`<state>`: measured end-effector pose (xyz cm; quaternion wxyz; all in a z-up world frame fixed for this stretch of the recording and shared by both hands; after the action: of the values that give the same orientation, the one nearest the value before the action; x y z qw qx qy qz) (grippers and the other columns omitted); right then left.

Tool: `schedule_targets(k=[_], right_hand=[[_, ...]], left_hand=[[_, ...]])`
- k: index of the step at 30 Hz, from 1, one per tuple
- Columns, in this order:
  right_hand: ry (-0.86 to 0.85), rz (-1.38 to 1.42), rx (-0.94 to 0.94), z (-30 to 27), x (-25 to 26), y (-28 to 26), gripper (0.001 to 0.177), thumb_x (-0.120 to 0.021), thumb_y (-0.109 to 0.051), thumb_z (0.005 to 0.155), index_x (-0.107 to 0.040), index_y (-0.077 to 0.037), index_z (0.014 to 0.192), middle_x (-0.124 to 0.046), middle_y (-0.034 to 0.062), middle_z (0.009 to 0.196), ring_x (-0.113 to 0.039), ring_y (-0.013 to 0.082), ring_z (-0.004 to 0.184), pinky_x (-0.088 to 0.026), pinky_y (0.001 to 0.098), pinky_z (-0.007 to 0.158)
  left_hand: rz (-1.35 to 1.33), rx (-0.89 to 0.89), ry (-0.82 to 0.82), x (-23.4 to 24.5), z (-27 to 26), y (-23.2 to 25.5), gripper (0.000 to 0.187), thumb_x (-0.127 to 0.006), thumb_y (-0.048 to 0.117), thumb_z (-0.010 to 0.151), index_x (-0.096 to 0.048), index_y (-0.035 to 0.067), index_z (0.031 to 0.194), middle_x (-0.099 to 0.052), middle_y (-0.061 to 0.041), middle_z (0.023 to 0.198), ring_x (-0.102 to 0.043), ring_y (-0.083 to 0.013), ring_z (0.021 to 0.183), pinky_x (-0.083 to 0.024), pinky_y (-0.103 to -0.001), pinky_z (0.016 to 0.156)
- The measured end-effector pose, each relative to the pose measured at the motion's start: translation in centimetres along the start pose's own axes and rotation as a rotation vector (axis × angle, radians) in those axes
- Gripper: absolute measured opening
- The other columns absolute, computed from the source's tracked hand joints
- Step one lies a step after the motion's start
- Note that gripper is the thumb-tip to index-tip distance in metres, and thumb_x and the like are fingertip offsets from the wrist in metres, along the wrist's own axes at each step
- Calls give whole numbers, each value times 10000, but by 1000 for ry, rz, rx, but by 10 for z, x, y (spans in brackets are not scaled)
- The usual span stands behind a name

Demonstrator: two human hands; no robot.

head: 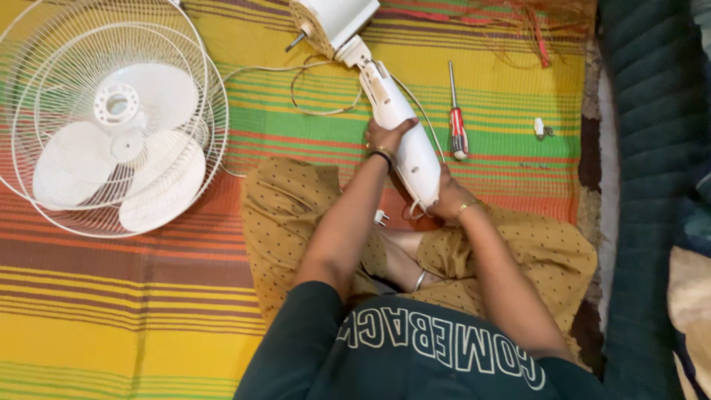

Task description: The person sits on a mat and repairs a disassembled white electric fan. They use a screwdriver to tighten screws on the internal wiring and switch assembly, then reattach the plastic housing cover and secure it with screws.

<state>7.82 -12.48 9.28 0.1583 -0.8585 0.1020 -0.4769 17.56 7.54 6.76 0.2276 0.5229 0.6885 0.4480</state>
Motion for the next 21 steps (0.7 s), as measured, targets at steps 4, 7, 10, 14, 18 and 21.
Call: schedule_targets(k=[4,7,10,14,18,21], right_hand=[[126,20,34,3,15,-16,1391,-936,-387,630,-4,-62,1612,-442,325,1487,-556,473,1272,-497,482,1026],[263,47,143,3,31,-40,1400,-963,-375,594,-42,-62,1600,-422,324,1505,-524,477,1287,-479,484,1014],[212,203,145,2,49,-40,1379,-935,-372,567,-89,-101,1622,-514,272,1465,-566,413,1296,-458,446,1078],[198,223,213,-7,69,-47,1350,-941,-366,579,-122,-126,1624,-490,266,1496,-544,408,1320,-427,446,1088],[132,108,107,-8,79,-48,1343,-911,-404,573,-124,-198,1642,-547,240,1455,-592,403,1271,-462,436,1079],[71,-15,82,-5,95,-55,1347,-905,-430,568,-115,-237,1642,-555,245,1438,-585,407,1276,-473,446,1062]], left_hand=[[-7,54,42,-6,11,-10,1259,-955,480,469,-369,15,1482,-472,-271,1424,-572,-410,1232,-530,-483,1010],[-16,83,40,-14,31,-26,1222,-934,542,492,-408,33,1471,-524,-252,1381,-586,-391,1217,-506,-483,1018],[-207,91,77,-23,64,-45,1095,-869,655,606,-517,-24,1390,-618,-240,1311,-641,-368,1168,-513,-465,1010],[-734,-12,-110,-58,109,-51,1035,-711,726,835,-575,-155,1361,-687,-269,1251,-686,-342,1082,-562,-446,958],[-785,17,-304,-81,119,-64,1016,-413,814,898,-494,-39,1444,-644,-202,1327,-672,-290,1121,-543,-406,974],[-824,37,-310,-85,121,-69,1020,-361,815,894,-445,-26,1465,-616,-217,1352,-641,-322,1164,-529,-429,1003]])
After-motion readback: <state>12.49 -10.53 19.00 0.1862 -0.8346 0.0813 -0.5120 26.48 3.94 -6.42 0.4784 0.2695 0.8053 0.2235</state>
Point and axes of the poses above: each hand's wrist, its own z-axis towards the middle knuckle, its own x-axis out of the back of the hand, y = z × x, the point moved 8 cm from there along z, towards the middle knuckle
